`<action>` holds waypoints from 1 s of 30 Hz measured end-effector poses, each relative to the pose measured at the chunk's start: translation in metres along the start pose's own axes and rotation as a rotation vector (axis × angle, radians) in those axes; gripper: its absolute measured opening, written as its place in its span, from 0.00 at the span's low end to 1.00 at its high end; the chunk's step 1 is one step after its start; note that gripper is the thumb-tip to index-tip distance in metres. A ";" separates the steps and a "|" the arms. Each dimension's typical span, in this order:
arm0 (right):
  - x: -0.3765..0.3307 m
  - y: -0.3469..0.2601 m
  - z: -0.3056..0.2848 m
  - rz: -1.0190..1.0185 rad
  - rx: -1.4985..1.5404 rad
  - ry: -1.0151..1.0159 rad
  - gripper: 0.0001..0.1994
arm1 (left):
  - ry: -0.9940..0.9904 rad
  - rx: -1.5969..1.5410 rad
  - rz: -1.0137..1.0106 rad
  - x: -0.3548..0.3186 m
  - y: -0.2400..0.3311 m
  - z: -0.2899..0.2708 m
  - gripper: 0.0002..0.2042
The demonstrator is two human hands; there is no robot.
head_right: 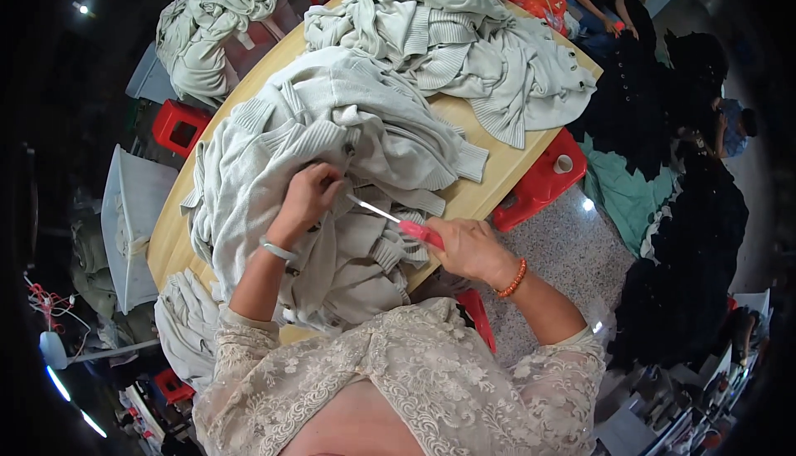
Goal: Trim loose threads from white cardigans using scissors in a garment manufacturing environment.
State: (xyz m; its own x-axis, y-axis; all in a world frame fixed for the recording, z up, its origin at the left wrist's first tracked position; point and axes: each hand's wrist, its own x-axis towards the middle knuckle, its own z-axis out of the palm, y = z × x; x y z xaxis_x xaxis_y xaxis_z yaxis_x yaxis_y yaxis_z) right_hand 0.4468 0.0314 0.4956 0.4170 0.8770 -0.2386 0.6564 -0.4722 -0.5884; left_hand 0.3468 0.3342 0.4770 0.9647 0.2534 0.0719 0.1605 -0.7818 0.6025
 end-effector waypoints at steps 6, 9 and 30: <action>0.008 0.007 -0.009 0.047 0.067 0.135 0.13 | 0.179 0.281 0.048 0.048 0.008 0.036 0.18; 0.007 0.006 -0.010 0.077 0.040 0.138 0.12 | 0.142 0.358 0.012 0.056 0.001 0.042 0.16; 0.049 -0.024 0.017 -0.120 0.304 0.044 0.16 | 1.168 -0.930 -1.114 -0.359 -0.040 0.023 0.35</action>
State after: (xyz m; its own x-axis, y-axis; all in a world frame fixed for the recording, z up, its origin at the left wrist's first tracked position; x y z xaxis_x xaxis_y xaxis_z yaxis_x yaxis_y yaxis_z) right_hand 0.4405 0.0876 0.4850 0.3790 0.9170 -0.1243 0.4871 -0.3119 -0.8157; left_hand -0.0014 0.2612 0.4092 -0.1696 0.8943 -0.4141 -0.0022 0.4198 0.9076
